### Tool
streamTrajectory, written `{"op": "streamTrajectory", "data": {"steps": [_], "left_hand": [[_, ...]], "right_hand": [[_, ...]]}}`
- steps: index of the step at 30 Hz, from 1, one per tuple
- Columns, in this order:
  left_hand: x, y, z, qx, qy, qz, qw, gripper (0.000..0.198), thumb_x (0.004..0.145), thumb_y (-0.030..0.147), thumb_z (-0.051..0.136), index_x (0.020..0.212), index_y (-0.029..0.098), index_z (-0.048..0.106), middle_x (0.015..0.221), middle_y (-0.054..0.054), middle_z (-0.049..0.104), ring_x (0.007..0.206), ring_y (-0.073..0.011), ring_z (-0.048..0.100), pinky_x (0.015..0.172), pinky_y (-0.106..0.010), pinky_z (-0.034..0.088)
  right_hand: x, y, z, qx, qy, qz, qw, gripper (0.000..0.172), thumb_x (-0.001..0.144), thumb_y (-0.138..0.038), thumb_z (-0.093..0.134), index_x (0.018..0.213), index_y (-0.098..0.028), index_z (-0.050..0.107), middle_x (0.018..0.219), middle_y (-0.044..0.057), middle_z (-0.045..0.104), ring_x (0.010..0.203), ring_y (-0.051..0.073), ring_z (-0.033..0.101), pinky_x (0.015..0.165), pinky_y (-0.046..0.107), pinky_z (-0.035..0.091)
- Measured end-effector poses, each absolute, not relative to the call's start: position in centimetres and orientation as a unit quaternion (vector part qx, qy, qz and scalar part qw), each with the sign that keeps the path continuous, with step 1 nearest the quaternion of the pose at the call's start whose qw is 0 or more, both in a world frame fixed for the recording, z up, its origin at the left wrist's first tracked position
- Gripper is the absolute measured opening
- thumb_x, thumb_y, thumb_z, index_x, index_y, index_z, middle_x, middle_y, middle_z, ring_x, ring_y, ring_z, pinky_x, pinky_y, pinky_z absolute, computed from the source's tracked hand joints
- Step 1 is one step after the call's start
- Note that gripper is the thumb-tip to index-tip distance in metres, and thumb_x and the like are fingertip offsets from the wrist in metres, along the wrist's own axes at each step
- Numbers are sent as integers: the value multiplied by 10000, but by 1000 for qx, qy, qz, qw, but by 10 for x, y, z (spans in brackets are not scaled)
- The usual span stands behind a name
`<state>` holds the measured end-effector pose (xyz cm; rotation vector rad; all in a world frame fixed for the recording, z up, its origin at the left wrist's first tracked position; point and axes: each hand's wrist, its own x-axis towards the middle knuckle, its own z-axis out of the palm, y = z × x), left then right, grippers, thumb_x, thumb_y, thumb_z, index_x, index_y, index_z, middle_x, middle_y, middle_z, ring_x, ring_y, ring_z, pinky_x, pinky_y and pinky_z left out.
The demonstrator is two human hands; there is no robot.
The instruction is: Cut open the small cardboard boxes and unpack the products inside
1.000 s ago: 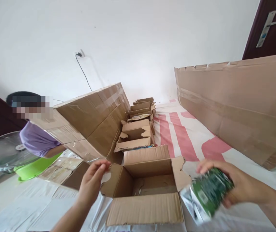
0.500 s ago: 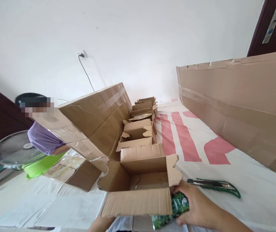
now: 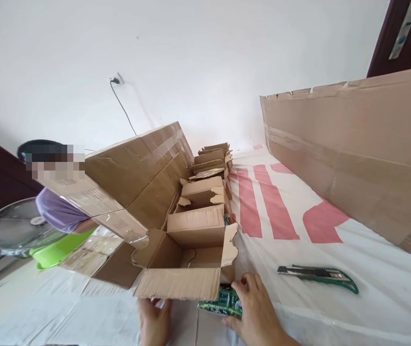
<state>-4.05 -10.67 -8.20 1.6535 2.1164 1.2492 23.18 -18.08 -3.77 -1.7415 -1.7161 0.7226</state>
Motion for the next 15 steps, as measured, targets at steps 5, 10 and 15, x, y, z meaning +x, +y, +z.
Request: {"op": "streamTrajectory", "data": {"steps": [5,10,15], "left_hand": [[-18,-139,-90,681,566,463,-41,247,877,358,529,1078,219,489,1019,-102,541,984,-296,584,875,-474,497],[5,-153,-104,842,449,292,-65,533,713,472,712,1183,244,605,1107,-139,635,1044,-380,585,900,-537,474],[9,-144,-93,868,435,219,-99,423,757,213,652,1175,276,638,1084,-86,713,1020,-319,613,976,-511,408]], "right_hand": [[233,-186,-48,-639,-626,308,324,632,602,-105,745,1213,-210,621,1238,127,580,1188,333,544,1052,445,431],[228,-193,-63,-580,-625,349,388,642,640,-77,633,1264,-205,556,1289,122,581,1216,288,563,1064,396,449],[229,-198,-83,-548,-642,325,427,677,702,-82,575,1362,-191,471,1384,155,545,1298,298,517,1099,443,430]]}}
